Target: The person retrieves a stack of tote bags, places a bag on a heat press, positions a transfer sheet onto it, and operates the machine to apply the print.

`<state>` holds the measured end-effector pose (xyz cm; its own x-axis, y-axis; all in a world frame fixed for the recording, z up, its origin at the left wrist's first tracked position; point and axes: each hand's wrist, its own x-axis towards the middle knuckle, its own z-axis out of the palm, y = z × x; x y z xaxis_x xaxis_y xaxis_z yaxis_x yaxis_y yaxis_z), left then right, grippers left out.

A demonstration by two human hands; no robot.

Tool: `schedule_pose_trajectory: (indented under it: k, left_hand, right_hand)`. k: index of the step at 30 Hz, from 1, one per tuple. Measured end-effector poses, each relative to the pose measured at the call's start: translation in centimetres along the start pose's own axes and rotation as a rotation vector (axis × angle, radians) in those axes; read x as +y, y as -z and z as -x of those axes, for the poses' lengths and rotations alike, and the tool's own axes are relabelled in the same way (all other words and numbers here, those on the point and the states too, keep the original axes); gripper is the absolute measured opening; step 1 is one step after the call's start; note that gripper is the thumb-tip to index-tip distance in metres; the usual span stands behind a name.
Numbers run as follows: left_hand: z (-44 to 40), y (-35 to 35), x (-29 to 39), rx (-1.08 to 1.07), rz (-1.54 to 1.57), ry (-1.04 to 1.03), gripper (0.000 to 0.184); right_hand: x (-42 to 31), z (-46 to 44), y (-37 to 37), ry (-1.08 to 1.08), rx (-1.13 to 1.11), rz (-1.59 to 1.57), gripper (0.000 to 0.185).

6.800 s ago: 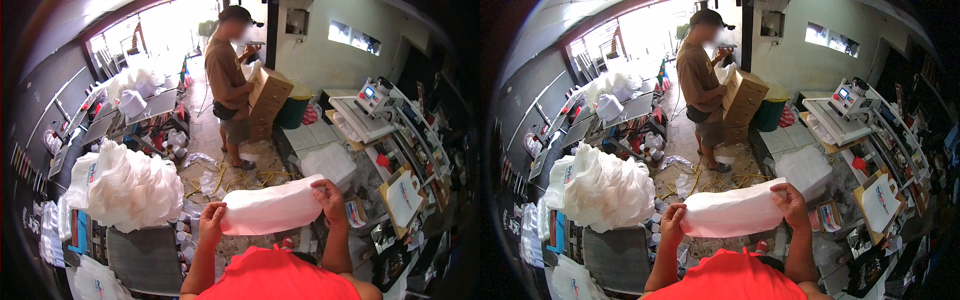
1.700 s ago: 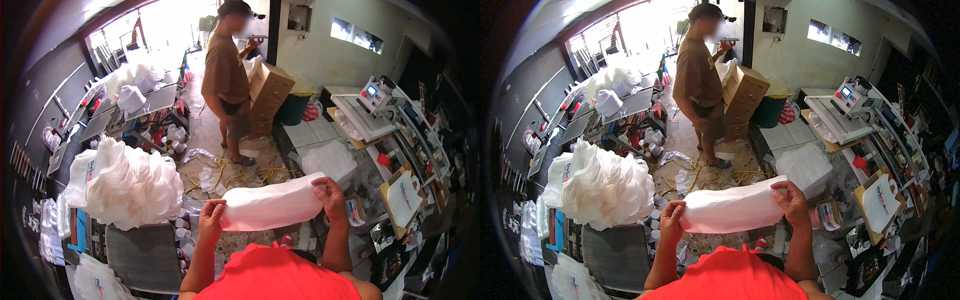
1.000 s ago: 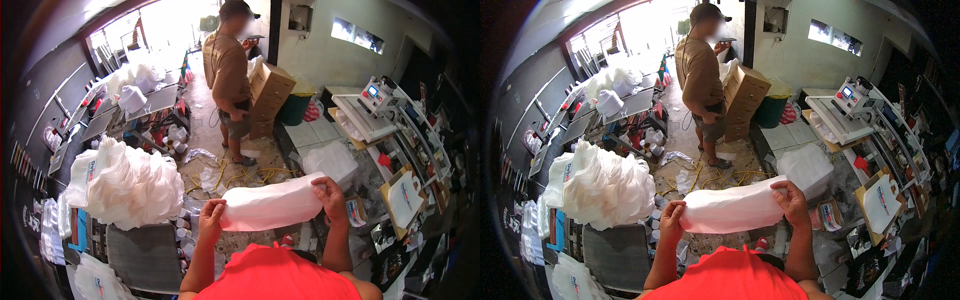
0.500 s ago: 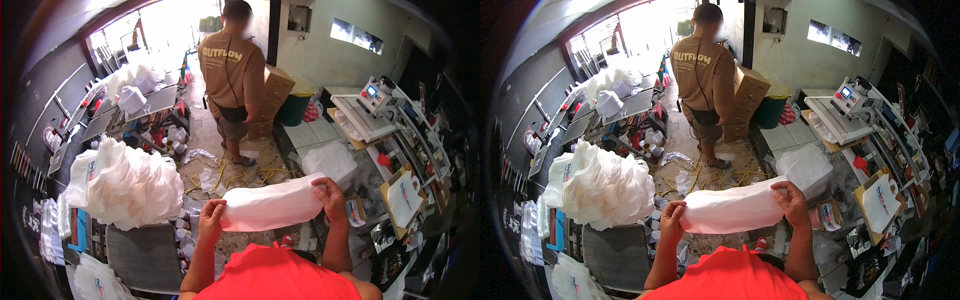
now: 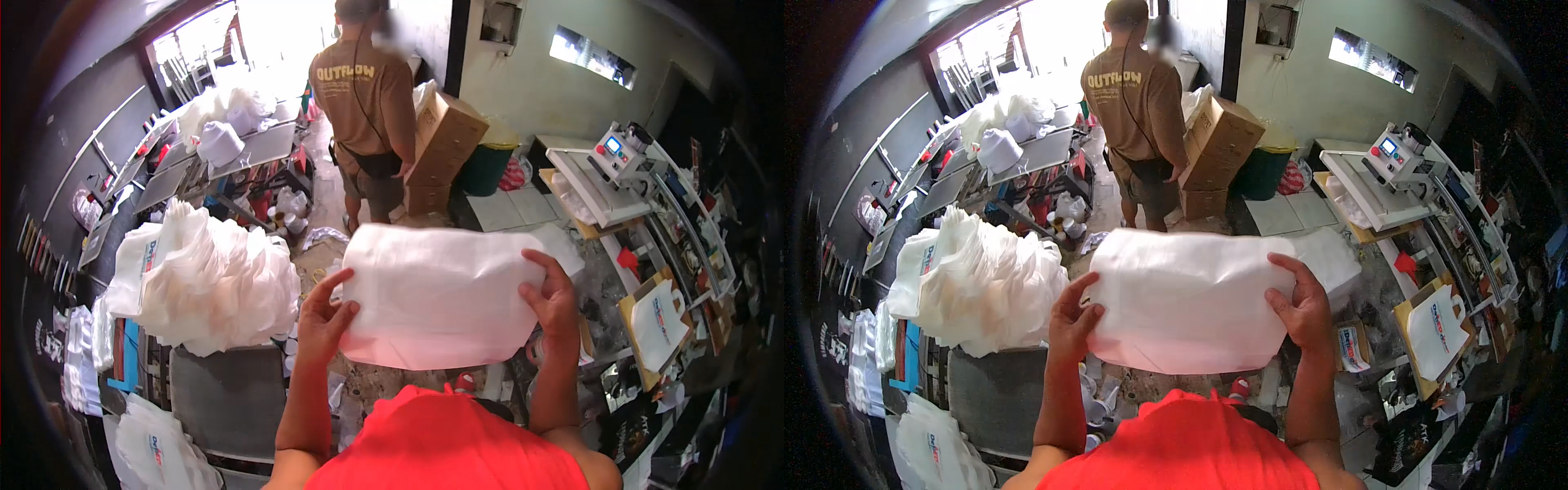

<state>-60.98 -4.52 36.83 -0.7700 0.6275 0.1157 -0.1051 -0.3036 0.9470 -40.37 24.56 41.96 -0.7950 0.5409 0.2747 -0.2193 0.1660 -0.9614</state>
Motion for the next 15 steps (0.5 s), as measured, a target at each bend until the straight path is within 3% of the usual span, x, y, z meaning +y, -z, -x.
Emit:
schedule_pose_trajectory:
  k: [3, 7, 8, 9, 11, 15]
  left_hand:
    - [0.0, -0.3, -0.2, -0.007, -0.018, -0.142, 0.058]
    - [-0.2, 0.5, -2.6, -0.096, -0.169, -0.19, 0.065]
    - [-0.4, 1.4, -3.9, -0.117, -0.23, -0.001, 0.066]
    - [-0.3, 1.6, -4.4, -0.08, -0.442, 0.052, 0.065]
    - [0.2, 2.7, -5.1, -0.061, -0.942, -0.239, 0.062]
    - [1.9, 6.7, -3.8, 0.036, -1.04, -0.282, 0.055]
  right_hand:
    - [0.6, 0.0, -0.3, 0.089, 0.022, -0.029, 0.055]
    - [2.0, 0.1, 0.5, -0.004, 0.023, -0.001, 0.046]
    - [3.3, -0.2, 1.1, -0.142, 0.05, 0.196, 0.04]
    - [4.8, -0.9, 1.5, -0.264, 0.058, 0.398, 0.035]
    - [9.2, -1.4, 2.3, -0.051, 0.092, 0.473, 0.029]
    - [16.0, -0.8, 7.1, -0.023, 0.128, 0.706, 0.033]
